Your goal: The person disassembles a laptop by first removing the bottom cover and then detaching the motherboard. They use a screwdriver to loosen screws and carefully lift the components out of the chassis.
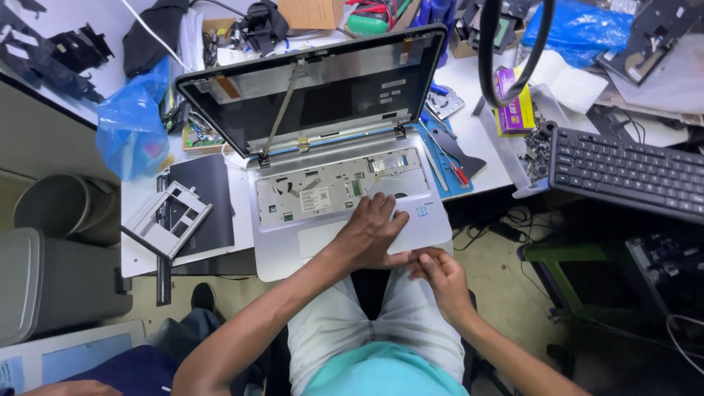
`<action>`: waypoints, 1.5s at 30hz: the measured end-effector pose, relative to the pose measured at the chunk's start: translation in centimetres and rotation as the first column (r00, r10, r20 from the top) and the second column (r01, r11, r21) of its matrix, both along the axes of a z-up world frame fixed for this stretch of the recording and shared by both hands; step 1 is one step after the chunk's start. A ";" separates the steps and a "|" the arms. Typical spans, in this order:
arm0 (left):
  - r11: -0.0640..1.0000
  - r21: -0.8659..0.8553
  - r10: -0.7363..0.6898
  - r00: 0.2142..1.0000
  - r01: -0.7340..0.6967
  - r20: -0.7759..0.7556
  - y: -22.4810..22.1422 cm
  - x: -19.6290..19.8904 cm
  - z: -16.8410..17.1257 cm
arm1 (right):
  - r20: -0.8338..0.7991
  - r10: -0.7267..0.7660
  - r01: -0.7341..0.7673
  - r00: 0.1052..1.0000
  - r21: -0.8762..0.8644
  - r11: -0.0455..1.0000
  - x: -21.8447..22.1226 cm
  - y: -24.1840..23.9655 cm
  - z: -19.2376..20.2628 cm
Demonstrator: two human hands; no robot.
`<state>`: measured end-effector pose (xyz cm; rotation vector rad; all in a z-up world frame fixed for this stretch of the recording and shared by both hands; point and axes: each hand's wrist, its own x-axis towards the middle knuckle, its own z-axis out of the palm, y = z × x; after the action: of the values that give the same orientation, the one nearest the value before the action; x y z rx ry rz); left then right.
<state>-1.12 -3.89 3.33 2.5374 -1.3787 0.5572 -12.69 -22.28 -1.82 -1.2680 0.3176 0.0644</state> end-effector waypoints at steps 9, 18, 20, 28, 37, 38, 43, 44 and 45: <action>0.995 -0.096 -0.028 0.997 0.035 0.077 -0.2 0.5 -1.6 | 0.042 -0.178 0.154 0.983 0.334 0.930 1.2 1.1 -6.7; 0.997 -0.080 -0.015 0.998 0.020 0.067 -0.2 0.4 -1.4 | 0.052 -0.193 0.166 0.980 0.330 0.929 1.3 1.8 -3.6; 0.996 -0.083 -0.015 0.997 0.022 0.077 -0.2 0.3 -1.2 | 0.043 -0.208 0.183 0.977 0.328 0.927 1.3 2.3 -1.6; 0.998 -0.047 -0.027 0.996 0.031 0.085 -0.4 0.4 -1.2 | -0.046 -0.303 0.302 0.952 0.302 0.904 2.1 2.7 -4.1; 0.999 -0.009 -0.044 0.994 0.045 0.101 -0.5 0.4 -1.4 | -0.039 -0.327 0.326 0.944 0.255 0.910 2.1 3.4 -1.1; 0.999 -0.013 -0.045 0.996 0.046 0.081 -0.5 0.2 -1.2 | -0.001 -0.316 0.306 0.949 0.253 0.918 1.9 3.3 -1.7; 0.999 -0.019 -0.046 0.996 0.048 0.076 -0.2 0.2 -0.5 | 0.127 -0.324 0.280 0.938 0.275 0.920 1.8 2.6 -0.8; 0.999 -0.013 -0.037 0.998 0.038 0.048 -0.2 0.2 -0.4 | 0.102 -0.326 0.288 0.940 0.275 0.917 1.9 2.2 -1.6; 1.000 -0.006 -0.031 0.999 0.031 0.014 -0.2 0.0 -0.5 | 0.071 -0.330 0.300 0.941 0.272 0.914 1.8 1.7 -2.5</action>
<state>-1.16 -4.14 2.80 2.5074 -1.4160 0.5742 -10.90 -20.56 -4.33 -0.9443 0.3974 -0.2384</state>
